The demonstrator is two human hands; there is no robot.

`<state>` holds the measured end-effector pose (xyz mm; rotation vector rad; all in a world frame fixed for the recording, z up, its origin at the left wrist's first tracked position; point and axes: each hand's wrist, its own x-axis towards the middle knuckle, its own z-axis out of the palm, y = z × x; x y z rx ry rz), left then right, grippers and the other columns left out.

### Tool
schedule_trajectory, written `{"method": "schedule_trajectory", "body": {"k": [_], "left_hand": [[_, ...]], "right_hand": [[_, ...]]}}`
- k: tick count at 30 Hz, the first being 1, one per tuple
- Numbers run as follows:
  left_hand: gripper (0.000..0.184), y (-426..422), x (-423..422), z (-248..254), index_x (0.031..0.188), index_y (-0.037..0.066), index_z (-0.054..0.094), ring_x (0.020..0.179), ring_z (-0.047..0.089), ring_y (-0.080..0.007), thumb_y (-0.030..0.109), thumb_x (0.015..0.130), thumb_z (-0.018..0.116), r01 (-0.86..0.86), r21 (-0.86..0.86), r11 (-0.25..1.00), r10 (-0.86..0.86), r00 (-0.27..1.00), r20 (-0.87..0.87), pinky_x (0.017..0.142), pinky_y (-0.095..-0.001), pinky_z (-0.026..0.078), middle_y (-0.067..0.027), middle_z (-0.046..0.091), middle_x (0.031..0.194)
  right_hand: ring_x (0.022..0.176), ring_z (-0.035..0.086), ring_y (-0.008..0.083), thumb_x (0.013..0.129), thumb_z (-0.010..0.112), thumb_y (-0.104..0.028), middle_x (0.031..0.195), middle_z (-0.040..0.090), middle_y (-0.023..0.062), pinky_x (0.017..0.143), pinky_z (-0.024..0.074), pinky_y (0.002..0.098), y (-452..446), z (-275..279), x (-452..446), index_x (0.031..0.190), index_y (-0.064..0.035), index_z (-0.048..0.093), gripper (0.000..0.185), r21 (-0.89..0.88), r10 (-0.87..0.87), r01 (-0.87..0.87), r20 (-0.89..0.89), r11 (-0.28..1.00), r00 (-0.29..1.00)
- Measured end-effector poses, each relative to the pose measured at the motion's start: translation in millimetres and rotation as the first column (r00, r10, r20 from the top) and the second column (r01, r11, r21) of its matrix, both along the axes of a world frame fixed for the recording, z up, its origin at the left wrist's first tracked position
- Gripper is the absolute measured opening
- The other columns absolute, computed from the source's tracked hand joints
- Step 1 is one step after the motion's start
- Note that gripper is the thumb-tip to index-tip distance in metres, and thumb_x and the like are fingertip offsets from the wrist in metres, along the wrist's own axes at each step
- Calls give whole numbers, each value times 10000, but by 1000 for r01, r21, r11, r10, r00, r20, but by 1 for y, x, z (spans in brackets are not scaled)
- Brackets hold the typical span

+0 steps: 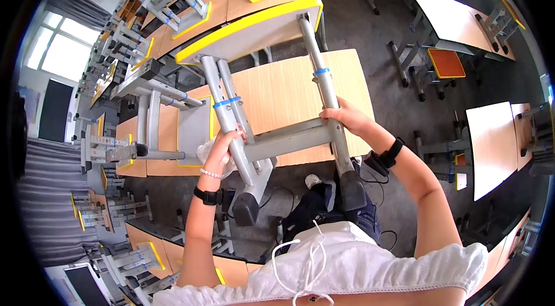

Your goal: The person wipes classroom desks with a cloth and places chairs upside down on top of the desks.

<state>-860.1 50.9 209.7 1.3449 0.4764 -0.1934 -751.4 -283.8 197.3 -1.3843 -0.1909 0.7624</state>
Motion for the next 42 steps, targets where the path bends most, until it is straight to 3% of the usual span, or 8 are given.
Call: {"method": "schedule_trajectory", "body": {"k": [3, 5, 13, 17, 26, 42], "left_hand": [[326, 10, 6, -19, 987, 36, 478, 720, 570, -156, 148, 719, 626, 33, 23, 999, -32, 999, -41, 644, -293, 483, -68, 563, 803], [334, 14, 10, -22, 990, 26, 477, 715, 572, -160, 154, 722, 628, 58, 17, 998, -57, 997, -51, 641, -297, 488, -71, 568, 800], [263, 17, 8, -21, 910, 16, 509, 679, 567, -158, 186, 744, 623, 112, -4, 994, -112, 991, -70, 636, -294, 489, -66, 556, 743], [240, 22, 12, -33, 864, 18, 534, 655, 566, -149, 207, 750, 627, 132, -33, 991, -135, 983, -127, 625, -283, 484, -54, 561, 709], [234, 33, 29, -71, 836, 19, 574, 663, 580, -136, 236, 770, 626, 204, -90, 975, -221, 944, -245, 628, -267, 490, -53, 587, 695], [249, 31, 24, -108, 911, 17, 536, 705, 573, -149, 186, 760, 640, 196, -186, 963, -236, 946, -224, 663, -285, 483, -58, 578, 756]], "right_hand": [[718, 528, 150, 716, 625, -187, 769, 534, 78, 678, 426, 269, 3, -6, 7, 905, 16, 500, 304, 34, -5, 7, -80, 999, 997], [752, 526, 153, 711, 623, -212, 804, 519, 69, 728, 433, 278, 4, -7, 10, 904, -15, 502, 301, 23, 44, -42, -84, 999, 996], [735, 531, 150, 719, 637, -205, 780, 527, 73, 707, 445, 270, 8, -10, 6, 908, 1, 500, 311, -7, 40, -42, -131, 999, 991], [728, 533, 146, 721, 639, -201, 782, 535, 74, 682, 451, 265, 10, -11, 0, 914, 7, 508, 312, -49, 4, -16, -239, 999, 971], [688, 537, 125, 728, 649, -238, 768, 539, 54, 631, 466, 252, 8, -60, 2, 905, -8, 529, 314, -100, -58, 18, -412, 995, 909], [700, 532, 149, 724, 648, -205, 769, 530, 72, 651, 451, 269, 11, -94, 0, 903, 24, 504, 324, -93, -63, 26, -428, 995, 902]]}}
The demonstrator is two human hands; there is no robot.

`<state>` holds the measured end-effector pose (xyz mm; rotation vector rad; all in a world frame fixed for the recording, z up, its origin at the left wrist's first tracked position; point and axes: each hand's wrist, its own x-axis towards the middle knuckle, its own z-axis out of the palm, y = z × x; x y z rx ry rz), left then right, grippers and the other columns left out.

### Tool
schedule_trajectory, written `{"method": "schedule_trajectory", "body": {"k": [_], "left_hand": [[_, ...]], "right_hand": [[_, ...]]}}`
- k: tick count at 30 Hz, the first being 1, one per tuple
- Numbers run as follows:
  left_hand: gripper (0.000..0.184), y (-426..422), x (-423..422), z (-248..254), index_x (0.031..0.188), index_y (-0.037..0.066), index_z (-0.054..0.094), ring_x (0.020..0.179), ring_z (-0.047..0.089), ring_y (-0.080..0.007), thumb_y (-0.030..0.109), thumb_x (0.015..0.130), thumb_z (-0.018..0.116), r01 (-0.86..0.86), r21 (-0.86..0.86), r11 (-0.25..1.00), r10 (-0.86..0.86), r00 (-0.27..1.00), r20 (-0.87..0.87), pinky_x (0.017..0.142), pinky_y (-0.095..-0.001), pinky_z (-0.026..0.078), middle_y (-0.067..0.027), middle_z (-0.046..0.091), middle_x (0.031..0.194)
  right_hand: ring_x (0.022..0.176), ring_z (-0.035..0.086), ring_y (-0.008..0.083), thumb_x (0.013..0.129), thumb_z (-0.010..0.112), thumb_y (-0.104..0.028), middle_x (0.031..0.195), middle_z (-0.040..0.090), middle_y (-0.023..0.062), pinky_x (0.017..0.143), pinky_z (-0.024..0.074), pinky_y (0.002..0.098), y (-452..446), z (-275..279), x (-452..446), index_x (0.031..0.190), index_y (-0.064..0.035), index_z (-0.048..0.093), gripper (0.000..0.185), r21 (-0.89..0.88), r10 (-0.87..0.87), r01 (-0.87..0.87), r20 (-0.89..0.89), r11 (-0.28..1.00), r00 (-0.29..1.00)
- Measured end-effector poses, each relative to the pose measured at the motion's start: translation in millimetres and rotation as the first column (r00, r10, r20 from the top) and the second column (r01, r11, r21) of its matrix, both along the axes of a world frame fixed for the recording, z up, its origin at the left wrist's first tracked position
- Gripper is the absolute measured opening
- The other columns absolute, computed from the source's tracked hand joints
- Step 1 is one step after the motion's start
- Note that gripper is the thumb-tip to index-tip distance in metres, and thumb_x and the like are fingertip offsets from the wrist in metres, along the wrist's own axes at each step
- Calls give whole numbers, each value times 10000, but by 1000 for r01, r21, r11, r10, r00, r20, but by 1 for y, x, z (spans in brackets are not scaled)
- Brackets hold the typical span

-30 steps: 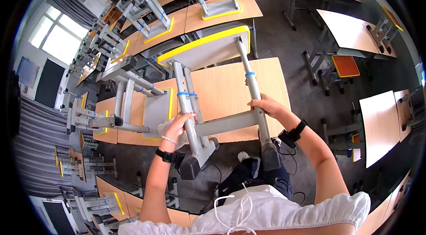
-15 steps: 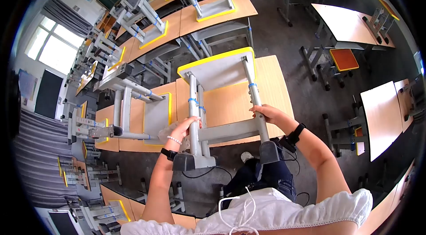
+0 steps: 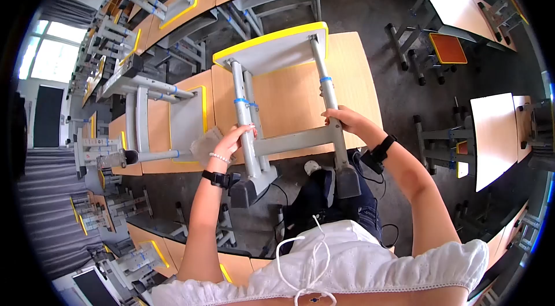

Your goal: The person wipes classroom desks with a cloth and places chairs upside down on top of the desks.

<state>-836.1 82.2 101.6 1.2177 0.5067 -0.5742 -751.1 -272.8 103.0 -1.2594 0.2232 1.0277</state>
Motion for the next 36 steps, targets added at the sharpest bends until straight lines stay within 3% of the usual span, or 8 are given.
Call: {"method": "schedule_trajectory", "body": {"k": [13, 19, 23, 24, 27, 30, 32, 36], "left_hand": [[347, -4, -9, -17, 1041, 15, 474, 768, 577, -152, 140, 754, 624, -3, 32, 999, 3, 1000, 10, 717, -299, 488, -58, 571, 829], [372, -8, -10, -12, 1033, 18, 454, 770, 568, -143, 188, 751, 628, 2, 79, 997, -4, 1000, 27, 712, -284, 483, -64, 555, 857], [408, -7, -12, -15, 1057, 17, 451, 816, 568, -146, 255, 776, 626, 44, 137, 990, -53, 997, 64, 748, -289, 472, -68, 555, 882], [414, -9, -13, -9, 1057, 18, 452, 822, 565, -143, 275, 782, 626, 52, 169, 984, -67, 994, 81, 753, -287, 468, -69, 555, 889], [482, 1, -16, -16, 1130, 26, 441, 835, 556, -127, 386, 835, 563, 100, 234, 967, -130, 984, 119, 794, -280, 442, -50, 558, 944], [489, 16, -24, -16, 1216, 56, 439, 849, 561, -126, 421, 892, 448, 1, 175, 985, -28, 988, 151, 829, -274, 416, -23, 587, 951], [459, 26, -39, -12, 1203, 59, 465, 868, 566, -125, 405, 902, 433, -51, 228, 972, 7, 982, 189, 823, -269, 416, -31, 602, 955], [366, 32, -84, -19, 1150, 42, 525, 904, 572, -127, 309, 910, 457, -82, 342, 936, 0, 973, 232, 790, -259, 432, -49, 614, 976]], "right_hand": [[774, 515, 152, 736, 614, -201, 821, 528, 82, 703, 406, 270, -3, -20, -10, 916, 10, 505, 298, -1, 41, -41, 65, 999, 997], [812, 520, 142, 759, 626, -298, 835, 547, 66, 753, 403, 269, -6, -21, -8, 916, -2, 536, 347, -9, 110, -109, 121, 994, 987], [889, 533, 170, 795, 567, -481, 964, 555, 102, 784, 422, 287, -14, -8, 1, 1053, 39, 518, 582, -308, 368, -277, 292, 910, 883], [913, 541, 184, 802, 515, -550, 985, 568, 111, 802, 421, 291, -17, -7, -2, 1108, 32, 512, 658, -402, 353, -206, 336, 892, 873], [936, 544, 184, 829, 489, -523, 998, 577, 113, 823, 419, 294, -37, -5, -5, 1139, 16, 507, 622, -386, 369, -203, 427, 900, 825], [943, 551, 162, 858, 538, -334, 995, 592, 109, 846, 424, 283, -71, -21, -21, 1133, -8, 527, 428, -360, 386, -216, 513, 908, 767], [910, 562, 145, 845, 572, -190, 964, 609, 94, 838, 434, 267, -84, -16, -42, 1109, -16, 548, 318, -388, 373, -182, 504, 904, 779], [916, 558, 133, 849, 552, -158, 980, 608, 82, 837, 434, 269, -107, -40, -89, 1089, 3, 557, 289, -401, 378, -175, 511, 899, 772]]}}
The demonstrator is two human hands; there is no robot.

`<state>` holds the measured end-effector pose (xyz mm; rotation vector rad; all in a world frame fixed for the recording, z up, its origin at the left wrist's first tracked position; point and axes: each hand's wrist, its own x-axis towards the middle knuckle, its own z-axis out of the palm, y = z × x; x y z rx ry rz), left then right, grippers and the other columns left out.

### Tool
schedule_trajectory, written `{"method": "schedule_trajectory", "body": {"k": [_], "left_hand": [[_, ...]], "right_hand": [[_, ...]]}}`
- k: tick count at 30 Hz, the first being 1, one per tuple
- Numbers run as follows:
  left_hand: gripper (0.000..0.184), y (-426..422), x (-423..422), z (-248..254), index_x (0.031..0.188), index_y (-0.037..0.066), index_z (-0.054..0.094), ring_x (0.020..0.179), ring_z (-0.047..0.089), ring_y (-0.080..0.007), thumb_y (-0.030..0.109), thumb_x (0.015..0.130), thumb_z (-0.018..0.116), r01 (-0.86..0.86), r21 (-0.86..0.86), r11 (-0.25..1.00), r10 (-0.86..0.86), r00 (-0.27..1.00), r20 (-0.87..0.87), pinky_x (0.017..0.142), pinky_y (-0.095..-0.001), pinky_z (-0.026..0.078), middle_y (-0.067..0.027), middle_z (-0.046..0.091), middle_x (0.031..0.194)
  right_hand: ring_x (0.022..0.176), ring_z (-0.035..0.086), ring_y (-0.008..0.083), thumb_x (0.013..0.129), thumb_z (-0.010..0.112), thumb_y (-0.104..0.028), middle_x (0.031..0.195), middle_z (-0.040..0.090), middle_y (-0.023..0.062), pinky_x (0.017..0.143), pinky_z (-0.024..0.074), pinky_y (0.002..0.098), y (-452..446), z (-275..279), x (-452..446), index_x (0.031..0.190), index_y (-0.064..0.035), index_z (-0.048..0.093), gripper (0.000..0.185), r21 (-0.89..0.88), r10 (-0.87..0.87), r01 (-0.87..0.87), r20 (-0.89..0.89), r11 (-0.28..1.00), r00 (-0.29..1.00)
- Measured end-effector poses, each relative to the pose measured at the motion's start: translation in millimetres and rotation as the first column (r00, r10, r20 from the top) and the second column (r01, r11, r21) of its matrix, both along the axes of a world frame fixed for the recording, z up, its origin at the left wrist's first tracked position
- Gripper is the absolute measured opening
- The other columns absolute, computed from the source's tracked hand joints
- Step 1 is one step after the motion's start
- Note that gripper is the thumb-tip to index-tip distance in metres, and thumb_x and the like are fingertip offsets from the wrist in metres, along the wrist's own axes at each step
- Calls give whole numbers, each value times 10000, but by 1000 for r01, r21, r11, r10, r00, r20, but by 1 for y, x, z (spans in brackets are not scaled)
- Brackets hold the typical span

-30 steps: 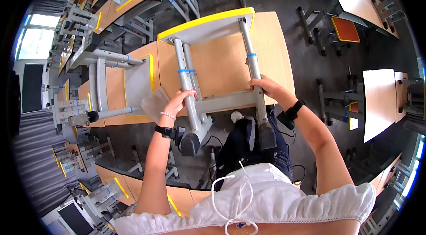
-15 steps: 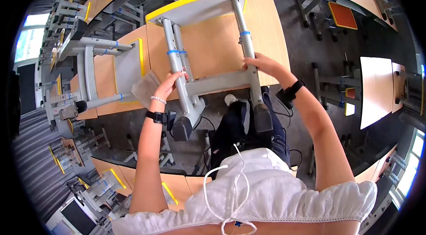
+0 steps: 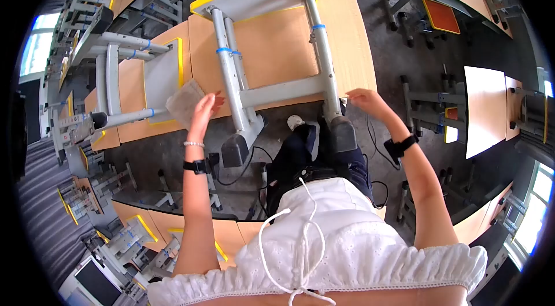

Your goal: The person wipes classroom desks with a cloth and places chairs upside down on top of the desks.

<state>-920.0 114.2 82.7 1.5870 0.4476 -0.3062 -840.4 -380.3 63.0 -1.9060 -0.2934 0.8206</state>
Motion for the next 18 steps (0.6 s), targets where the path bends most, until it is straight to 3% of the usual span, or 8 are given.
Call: {"method": "schedule_trajectory", "body": {"k": [3, 5, 6, 8, 9, 11, 12, 18], "left_hand": [[311, -7, -41, -31, 1123, 3, 541, 891, 573, -131, 209, 894, 501, 32, -40, 999, -28, 993, 118, 788, -243, 436, -57, 616, 956], [332, -24, -55, -32, 1091, 2, 558, 849, 577, -125, 267, 909, 472, 41, 51, 998, -47, 991, 121, 763, -238, 441, -46, 619, 926], [349, -34, -58, -28, 1065, 3, 568, 829, 576, -118, 297, 910, 461, -14, -72, 997, 17, 999, 37, 746, -233, 442, -41, 618, 911], [396, -53, -62, -14, 1013, 6, 588, 789, 572, -104, 359, 913, 440, -153, -298, 942, 111, 982, -153, 712, -223, 443, -29, 616, 879], [418, -54, -61, -15, 992, 10, 592, 774, 566, -95, 386, 909, 431, -116, -265, 957, 77, 985, -154, 699, -222, 443, -24, 613, 868], [465, -55, -60, -15, 950, 17, 601, 743, 554, -76, 440, 903, 413, -42, -194, 980, 10, 987, -161, 673, -219, 442, -15, 606, 846], [476, -58, -59, -13, 922, 15, 600, 714, 543, -61, 458, 890, 429, -84, -350, 933, 21, 984, -180, 651, -218, 442, -5, 598, 822], [506, -61, -56, -2, 932, 3, 590, 709, 560, -92, 484, 869, 447, -44, -429, 902, -8, 993, -118, 637, -233, 457, -36, 602, 828]], "right_hand": [[968, 537, 135, 881, 508, -246, 1024, 595, 80, 873, 407, 277, 7, 1, -26, 1110, 7, 547, 344, 66, -73, 82, -128, 994, 989], [1007, 518, 138, 902, 464, -319, 1070, 577, 80, 901, 384, 280, 23, 22, -34, 1146, 11, 524, 415, 124, -173, 217, -290, 968, 941], [1043, 496, 141, 916, 397, -398, 1135, 544, 91, 921, 359, 281, 23, 12, -37, 1204, 17, 471, 510, 275, -193, 342, -453, 899, 871], [1021, 501, 133, 917, 409, -380, 1124, 540, 83, 898, 375, 270, 35, 15, -36, 1220, 29, 445, 510, 327, -211, 422, -521, 846, 827], [1010, 504, 129, 917, 415, -372, 1118, 538, 79, 886, 382, 265, 41, 15, -33, 1227, 35, 432, 512, 354, -212, 457, -553, 816, 806], [980, 507, 116, 917, 419, -367, 1075, 547, 63, 855, 396, 253, 45, 6, -23, 1225, 37, 433, 508, 298, -176, 368, -516, 881, 838], [965, 508, 109, 917, 421, -365, 1053, 552, 54, 839, 403, 247, 46, -1, -19, 1224, 38, 433, 507, 268, -159, 325, -497, 907, 853], [818, 483, 66, 906, 436, -393, 893, 530, -13, 737, 406, 212, 48, -9, -18, 1179, 5, 481, 484, 278, -153, 324, -498, 904, 854]]}}
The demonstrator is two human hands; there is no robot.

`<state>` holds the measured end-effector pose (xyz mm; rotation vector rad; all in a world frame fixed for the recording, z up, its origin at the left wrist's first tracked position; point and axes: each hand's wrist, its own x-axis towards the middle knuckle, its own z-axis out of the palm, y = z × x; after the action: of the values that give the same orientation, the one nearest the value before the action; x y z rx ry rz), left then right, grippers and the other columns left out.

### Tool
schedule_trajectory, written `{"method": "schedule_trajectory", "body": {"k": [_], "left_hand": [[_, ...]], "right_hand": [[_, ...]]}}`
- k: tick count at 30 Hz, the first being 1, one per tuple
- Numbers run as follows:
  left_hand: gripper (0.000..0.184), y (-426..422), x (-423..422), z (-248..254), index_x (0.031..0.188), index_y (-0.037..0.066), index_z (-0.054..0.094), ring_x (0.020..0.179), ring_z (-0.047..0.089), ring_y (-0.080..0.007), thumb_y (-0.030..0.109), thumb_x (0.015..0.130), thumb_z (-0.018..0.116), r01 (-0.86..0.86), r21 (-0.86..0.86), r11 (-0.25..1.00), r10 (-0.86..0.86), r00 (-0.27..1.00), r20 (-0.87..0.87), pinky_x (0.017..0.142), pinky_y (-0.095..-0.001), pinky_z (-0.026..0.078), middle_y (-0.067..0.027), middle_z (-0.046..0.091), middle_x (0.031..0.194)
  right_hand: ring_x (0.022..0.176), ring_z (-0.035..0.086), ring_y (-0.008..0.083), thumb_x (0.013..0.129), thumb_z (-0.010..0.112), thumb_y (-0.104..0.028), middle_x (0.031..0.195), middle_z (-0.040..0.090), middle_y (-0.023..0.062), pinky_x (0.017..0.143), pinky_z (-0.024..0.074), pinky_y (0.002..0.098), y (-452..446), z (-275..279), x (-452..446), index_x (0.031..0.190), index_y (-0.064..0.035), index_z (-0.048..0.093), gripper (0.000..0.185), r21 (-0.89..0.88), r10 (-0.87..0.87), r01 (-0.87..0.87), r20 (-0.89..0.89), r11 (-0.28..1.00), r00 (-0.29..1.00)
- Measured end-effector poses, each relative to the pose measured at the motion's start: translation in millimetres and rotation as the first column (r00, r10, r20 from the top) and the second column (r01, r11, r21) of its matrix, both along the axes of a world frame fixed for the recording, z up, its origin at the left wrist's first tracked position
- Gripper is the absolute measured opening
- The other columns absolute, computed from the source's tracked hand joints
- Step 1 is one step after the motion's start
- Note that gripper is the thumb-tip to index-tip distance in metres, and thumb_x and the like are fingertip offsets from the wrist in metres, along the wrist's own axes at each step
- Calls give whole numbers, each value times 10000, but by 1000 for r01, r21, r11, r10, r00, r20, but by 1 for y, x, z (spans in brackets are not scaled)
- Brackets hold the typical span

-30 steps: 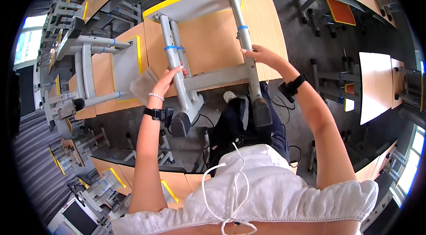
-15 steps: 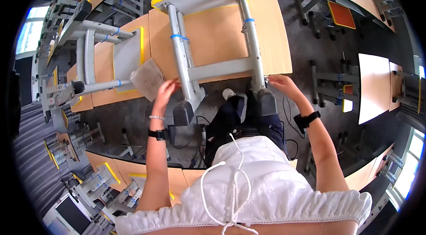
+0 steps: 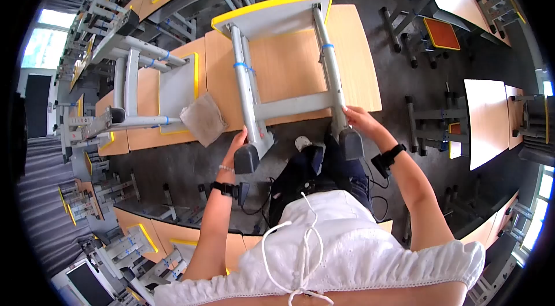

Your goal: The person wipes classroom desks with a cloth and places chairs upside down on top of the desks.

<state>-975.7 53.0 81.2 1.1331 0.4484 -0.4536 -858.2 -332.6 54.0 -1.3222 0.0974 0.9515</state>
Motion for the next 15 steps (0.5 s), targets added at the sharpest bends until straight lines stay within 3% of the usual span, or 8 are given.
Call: {"method": "schedule_trajectory", "body": {"k": [3, 6, 9, 10, 12, 13, 14, 15], "left_hand": [[514, -3, 1, 24, 946, -4, 576, 715, 567, -106, 488, 866, 449, -48, -31, 998, 47, 998, -30, 646, -241, 466, -51, 600, 814], [521, 0, 2, 63, 966, -5, 559, 725, 579, -117, 492, 866, 442, -14, -75, 997, 6, 995, -103, 655, -238, 474, -65, 601, 826], [526, 7, 7, 81, 989, -7, 545, 747, 589, -123, 492, 868, 434, 22, -134, 991, -44, 986, -158, 663, -235, 478, -79, 605, 838], [532, 11, 10, 77, 1025, -9, 510, 753, 599, -157, 493, 865, 435, 33, -274, 961, -82, 982, -170, 682, -266, 485, -107, 606, 833], [531, 19, 12, 82, 1053, -6, 482, 747, 602, -196, 488, 864, 437, 82, -238, 968, -123, 979, -164, 702, -310, 487, -132, 601, 830], [531, 17, 15, 93, 1066, -5, 467, 744, 604, -216, 486, 864, 438, 102, -218, 970, -140, 976, -164, 712, -332, 488, -145, 598, 829], [496, 16, 17, 108, 1103, 25, 428, 754, 605, -283, 463, 870, 441, 39, -282, 959, -103, 972, -213, 747, -406, 477, -173, 593, 836], [483, 15, 18, 121, 1114, 37, 417, 762, 605, -296, 455, 873, 440, 16, -285, 959, -79, 974, -211, 751, -421, 473, -178, 592, 837]], "right_hand": [[789, 493, 64, 898, 444, -408, 866, 537, -5, 715, 416, 219, 12, 58, -7, 1157, 15, 490, 498, -117, -36, 37, 12, 992, 999], [764, 534, 77, 882, 472, -416, 860, 569, 25, 678, 439, 225, 15, 100, -3, 1149, 29, 489, 519, -96, 23, -17, 56, 995, 998], [738, 562, 89, 864, 504, -418, 854, 592, 54, 642, 457, 227, 2, 112, 8, 1150, 54, 476, 553, -7, 46, -47, -73, 999, 996], [653, 551, 90, 862, 516, -397, 769, 582, 51, 561, 453, 236, 11, 145, 6, 1036, 66, 537, 495, 4, -3, 3, -121, 1000, 993], [588, 535, 106, 851, 539, -354, 707, 567, 37, 515, 443, 262, 6, 147, 14, 933, 59, 566, 422, -122, -166, 138, -261, 983, 951], [584, 537, 118, 842, 540, -297, 690, 565, 27, 527, 446, 270, 2, 144, 18, 896, 43, 578, 346, -212, 2, 40, 194, 976, 981], [581, 538, 130, 832, 541, -239, 672, 563, 18, 540, 448, 277, -2, 141, 21, 859, 27, 590, 272, -394, 166, 104, 592, 913, 789], [619, 553, 142, 832, 527, -193, 693, 576, 18, 592, 458, 280, -2, 145, 22, 865, 0, 599, 209, -314, 150, 97, 674, 945, 724]]}}
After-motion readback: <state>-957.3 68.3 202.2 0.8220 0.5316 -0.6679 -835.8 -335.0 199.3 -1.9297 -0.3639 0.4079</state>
